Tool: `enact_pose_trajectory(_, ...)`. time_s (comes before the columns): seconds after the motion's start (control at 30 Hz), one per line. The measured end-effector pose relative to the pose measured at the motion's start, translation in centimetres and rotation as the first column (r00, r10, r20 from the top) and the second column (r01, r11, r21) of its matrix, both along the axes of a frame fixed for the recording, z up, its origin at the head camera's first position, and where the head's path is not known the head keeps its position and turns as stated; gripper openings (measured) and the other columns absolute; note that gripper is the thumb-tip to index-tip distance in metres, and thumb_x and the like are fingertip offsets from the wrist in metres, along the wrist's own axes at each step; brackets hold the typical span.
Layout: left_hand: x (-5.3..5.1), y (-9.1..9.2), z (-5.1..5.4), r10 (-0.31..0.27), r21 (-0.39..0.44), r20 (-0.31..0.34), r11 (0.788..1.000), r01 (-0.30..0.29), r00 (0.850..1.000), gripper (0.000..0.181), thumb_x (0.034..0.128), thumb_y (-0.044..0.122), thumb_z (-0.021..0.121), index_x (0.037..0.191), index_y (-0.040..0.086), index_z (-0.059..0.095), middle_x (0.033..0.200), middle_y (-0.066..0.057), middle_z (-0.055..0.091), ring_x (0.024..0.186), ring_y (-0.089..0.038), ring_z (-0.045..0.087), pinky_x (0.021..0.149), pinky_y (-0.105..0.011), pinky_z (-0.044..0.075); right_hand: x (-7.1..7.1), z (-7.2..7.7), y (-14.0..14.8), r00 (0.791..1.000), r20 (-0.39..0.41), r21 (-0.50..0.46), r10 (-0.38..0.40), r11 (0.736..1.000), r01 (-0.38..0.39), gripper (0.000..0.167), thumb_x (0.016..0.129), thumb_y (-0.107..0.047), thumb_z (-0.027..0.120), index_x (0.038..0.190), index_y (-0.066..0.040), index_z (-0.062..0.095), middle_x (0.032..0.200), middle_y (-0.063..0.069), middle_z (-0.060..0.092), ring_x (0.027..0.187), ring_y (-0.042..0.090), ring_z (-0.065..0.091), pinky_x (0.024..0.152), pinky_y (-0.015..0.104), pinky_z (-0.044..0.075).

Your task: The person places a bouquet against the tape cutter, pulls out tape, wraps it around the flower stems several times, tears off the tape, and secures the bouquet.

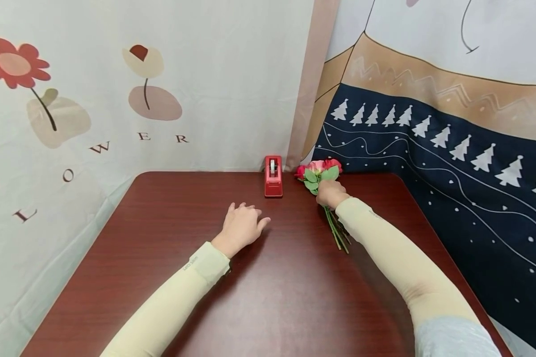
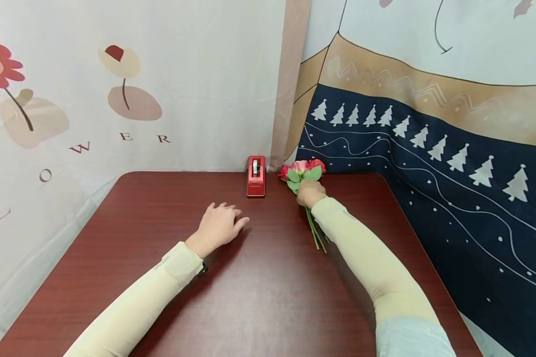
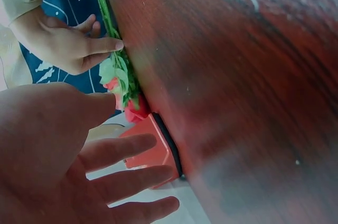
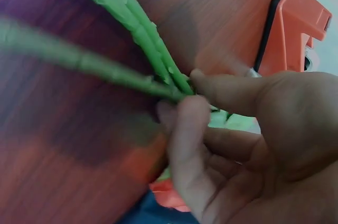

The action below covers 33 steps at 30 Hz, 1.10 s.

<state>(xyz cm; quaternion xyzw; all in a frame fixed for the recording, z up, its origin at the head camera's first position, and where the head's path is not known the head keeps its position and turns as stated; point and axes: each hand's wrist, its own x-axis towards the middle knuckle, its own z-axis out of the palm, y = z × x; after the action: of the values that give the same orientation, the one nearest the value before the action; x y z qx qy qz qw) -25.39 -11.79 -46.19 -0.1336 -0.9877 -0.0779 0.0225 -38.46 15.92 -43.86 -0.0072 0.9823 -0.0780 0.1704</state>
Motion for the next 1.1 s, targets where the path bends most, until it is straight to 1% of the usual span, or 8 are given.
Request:
enact_pose_trajectory(0.07, 0.0, 0.0, 0.0, -0.006, 0.001, 0.002, 1.000, 0.006, 1.000, 0.048, 0.1114, 0.049, 0.062, 0.139, 0.014, 0.078, 0.148, -0.013, 0.073, 0.147, -0.048, 0.061, 0.128, -0.069, 0.035, -0.5, -0.2, 0.0, 0.999, 0.022, -0.050, -0.027, 0.998, 0.028, 0.020, 0.099, -0.010, 0.067, 0.080, -0.006, 0.070, 0.086, 0.014, 0.073, 0.059, 0.021, 0.072, 0.056, 0.032, 0.061)
enact_pose_trajectory(0.17, 0.0, 0.0, 0.0, -0.013, 0.002, 0.000, 1.000, 0.013, 1.000, 0.047, 0.1114, 0.049, 0.062, 0.138, 0.014, 0.078, 0.148, -0.014, 0.073, 0.147, -0.048, 0.061, 0.129, -0.069, 0.035, -0.8, -0.4, 0.2, 0.998, 0.032, -0.102, -0.045, 0.994, 0.048, 0.032, 0.098, -0.007, 0.066, 0.065, -0.011, 0.063, 0.068, 0.010, 0.071, 0.052, 0.018, 0.073, 0.057, 0.032, 0.062)
enact_pose_trajectory(0.47, 0.1, -0.2, -0.1, -0.013, 0.005, -0.021, 1.000, 0.013, 1.000, 0.047, 0.1110, 0.049, 0.062, 0.137, 0.014, 0.079, 0.148, -0.013, 0.074, 0.146, -0.047, 0.062, 0.128, -0.069, 0.036, -3.5, -3.3, 2.7, 0.996, 0.067, -0.166, 0.054, 0.985, -0.043, 0.026, 0.094, -0.022, 0.074, 0.074, -0.007, 0.069, 0.061, 0.005, 0.069, 0.052, 0.015, 0.071, 0.061, 0.031, 0.062)
enact_pose_trajectory(0.6, 0.1, -0.3, 0.0, -0.021, 0.009, -0.022, 1.000, 0.021, 1.000, 0.047, 0.1110, 0.049, 0.062, 0.136, 0.014, 0.079, 0.146, -0.012, 0.075, 0.145, -0.047, 0.063, 0.127, -0.069, 0.037, -2.8, -3.3, 3.7, 0.997, 0.064, -0.288, 0.048, 0.957, -0.028, 0.034, 0.096, -0.023, 0.076, 0.067, -0.009, 0.067, 0.058, 0.004, 0.067, 0.054, 0.014, 0.071, 0.060, 0.031, 0.062)
enact_pose_trajectory(0.7, 0.1, -0.3, -0.1, -0.025, 0.003, -0.014, 1.000, 0.025, 1.000, 0.047, 0.1112, 0.049, 0.062, 0.137, 0.014, 0.079, 0.144, -0.011, 0.076, 0.144, -0.046, 0.063, 0.127, -0.069, 0.037, -1.1, -2.5, 4.2, 0.998, 0.046, -0.383, 0.034, 0.924, -0.013, 0.038, 0.100, -0.021, 0.076, 0.064, -0.012, 0.066, 0.058, 0.002, 0.066, 0.054, 0.013, 0.070, 0.063, 0.029, 0.062)
enact_pose_trajectory(0.73, 0.1, -0.3, -0.1, -0.027, 0.002, -0.013, 1.000, 0.027, 1.000, 0.047, 0.1111, 0.049, 0.062, 0.137, 0.014, 0.079, 0.143, -0.011, 0.076, 0.144, -0.046, 0.064, 0.127, -0.068, 0.037, -0.1, -1.6, 3.8, 0.999, 0.039, -0.398, 0.019, 0.917, -0.002, 0.037, 0.101, -0.019, 0.074, 0.065, -0.011, 0.067, 0.059, 0.002, 0.068, 0.056, 0.013, 0.072, 0.065, 0.029, 0.063)
enact_pose_trajectory(0.83, 0.0, -0.4, -0.2, -0.035, -0.003, -0.010, 0.999, 0.035, 0.999, 0.046, 0.1108, 0.049, 0.063, 0.136, 0.014, 0.079, 0.140, -0.010, 0.078, 0.141, -0.045, 0.065, 0.126, -0.069, 0.039, 0.7, -1.4, 4.3, 1.000, 0.001, -0.442, 0.025, 0.897, -0.022, 0.035, 0.102, -0.017, 0.073, 0.068, -0.011, 0.070, 0.059, 0.000, 0.066, 0.055, 0.011, 0.069, 0.066, 0.027, 0.061)
enact_pose_trajectory(1.1, -0.5, -0.7, -0.1, -0.031, -0.001, -0.010, 1.000, 0.031, 0.999, 0.046, 0.1112, 0.048, 0.063, 0.137, 0.013, 0.078, 0.135, -0.008, 0.080, 0.129, -0.036, 0.072, 0.125, -0.066, 0.041, 1.5, -0.1, 4.4, 0.996, -0.079, -0.513, 0.042, 0.855, -0.076, 0.023, 0.100, -0.017, 0.074, 0.086, 0.000, 0.081, 0.058, 0.000, 0.067, 0.052, 0.012, 0.069, 0.066, 0.026, 0.058)
